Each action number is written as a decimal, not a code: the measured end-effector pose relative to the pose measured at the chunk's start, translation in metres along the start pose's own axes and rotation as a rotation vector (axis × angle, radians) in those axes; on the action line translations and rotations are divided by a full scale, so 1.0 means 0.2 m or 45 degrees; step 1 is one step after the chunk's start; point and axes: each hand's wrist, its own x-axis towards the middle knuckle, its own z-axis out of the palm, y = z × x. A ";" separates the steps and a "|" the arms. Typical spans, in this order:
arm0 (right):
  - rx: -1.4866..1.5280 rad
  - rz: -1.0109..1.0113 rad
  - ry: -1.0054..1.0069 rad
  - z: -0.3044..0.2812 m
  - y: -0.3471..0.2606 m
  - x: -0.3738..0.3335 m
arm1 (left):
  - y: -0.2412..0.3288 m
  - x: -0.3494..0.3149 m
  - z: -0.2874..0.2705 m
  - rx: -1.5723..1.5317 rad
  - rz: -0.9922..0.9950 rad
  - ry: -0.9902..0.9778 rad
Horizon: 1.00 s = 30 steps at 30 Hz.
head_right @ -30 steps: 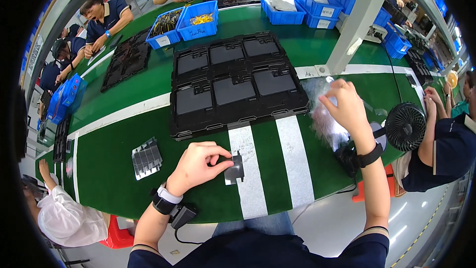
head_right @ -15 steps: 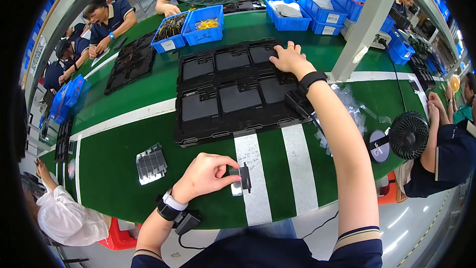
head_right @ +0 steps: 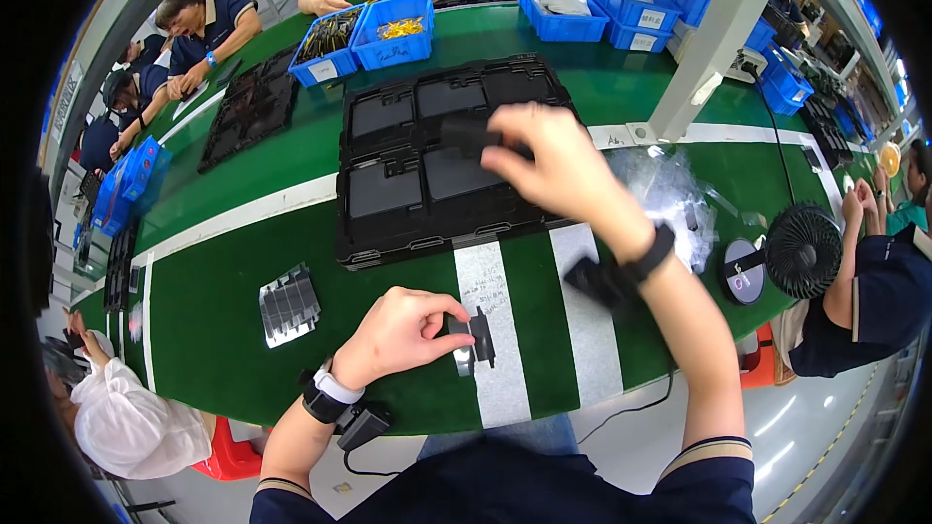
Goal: Applying protective films or components to electronic device parts on a production line.
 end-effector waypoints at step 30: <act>0.432 0.193 0.013 0.15 -0.21 -0.35 | 0.07 0.06 -0.02 -0.072 0.011 0.684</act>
